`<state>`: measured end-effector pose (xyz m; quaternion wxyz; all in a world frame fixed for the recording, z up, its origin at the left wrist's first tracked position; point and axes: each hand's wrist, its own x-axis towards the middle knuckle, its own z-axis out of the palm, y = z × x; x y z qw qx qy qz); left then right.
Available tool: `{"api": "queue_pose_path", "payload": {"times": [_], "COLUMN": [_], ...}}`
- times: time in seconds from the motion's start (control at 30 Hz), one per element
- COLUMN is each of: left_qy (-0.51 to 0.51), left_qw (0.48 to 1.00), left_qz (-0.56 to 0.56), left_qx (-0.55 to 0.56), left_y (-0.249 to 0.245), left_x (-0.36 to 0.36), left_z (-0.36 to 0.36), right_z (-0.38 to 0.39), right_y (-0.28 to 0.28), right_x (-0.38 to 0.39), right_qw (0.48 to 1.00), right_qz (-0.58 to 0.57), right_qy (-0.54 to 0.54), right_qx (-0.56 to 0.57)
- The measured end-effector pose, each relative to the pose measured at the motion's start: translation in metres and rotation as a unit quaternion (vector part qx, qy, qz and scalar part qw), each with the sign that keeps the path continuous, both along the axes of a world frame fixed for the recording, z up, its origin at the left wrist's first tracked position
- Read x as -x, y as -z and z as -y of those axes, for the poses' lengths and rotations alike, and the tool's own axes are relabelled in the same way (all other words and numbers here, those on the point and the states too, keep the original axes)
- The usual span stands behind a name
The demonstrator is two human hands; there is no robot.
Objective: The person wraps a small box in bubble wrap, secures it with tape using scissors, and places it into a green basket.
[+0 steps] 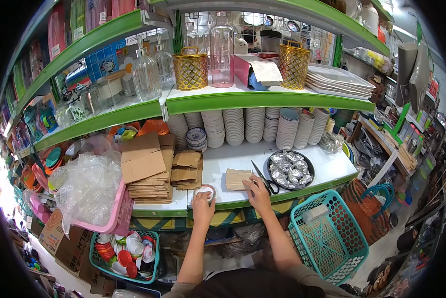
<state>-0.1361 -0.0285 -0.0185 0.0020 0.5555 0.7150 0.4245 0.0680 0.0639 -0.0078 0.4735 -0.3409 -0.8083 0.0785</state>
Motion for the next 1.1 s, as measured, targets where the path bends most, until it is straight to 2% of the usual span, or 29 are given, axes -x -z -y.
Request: {"api": "queue_pose_path", "payload": {"times": [0.23,0.33,0.4,0.43,0.5,0.53,0.6,0.77,1.1], "left_qy": [-0.005,-0.040,0.027,0.027,0.073,0.074,0.106,0.158,0.191], "left_qw": [0.994,0.988,0.995,0.995,0.975,0.975,0.951,0.948,0.963], "left_qz": [-0.104,-0.146,0.085,0.085,0.190,0.190,0.270,0.253,0.159], "left_qx": [0.025,-0.017,-0.042,-0.042,-0.091,-0.092,-0.111,-0.109,-0.108], "left_y": [-0.005,-0.020,-0.032,-0.034,-0.038,-0.042,-0.051,-0.061,-0.077], "left_x": [-0.006,-0.012,-0.016,-0.018,-0.025,-0.030,-0.041,-0.055,-0.066], "left_z": [0.002,0.007,0.010,0.009,0.007,0.007,0.011,0.017,0.031], "right_z": [0.010,0.016,0.022,0.026,0.037,0.041,0.051,0.066,0.074], "right_y": [-0.013,-0.019,-0.023,-0.026,-0.034,-0.038,-0.047,-0.064,-0.080], "right_x": [-0.002,-0.003,0.000,0.002,0.007,0.009,0.014,0.019,0.011], "right_qw": [0.999,0.999,0.997,0.997,0.992,0.992,0.960,0.930,0.948], "right_qz": [0.036,0.048,0.019,0.019,-0.093,-0.093,-0.187,-0.233,-0.174], "right_qy": [0.016,0.023,0.072,0.072,0.036,0.036,-0.065,-0.148,-0.130], "right_qx": [0.022,0.000,0.007,0.007,0.074,0.073,0.197,0.242,0.234]}}
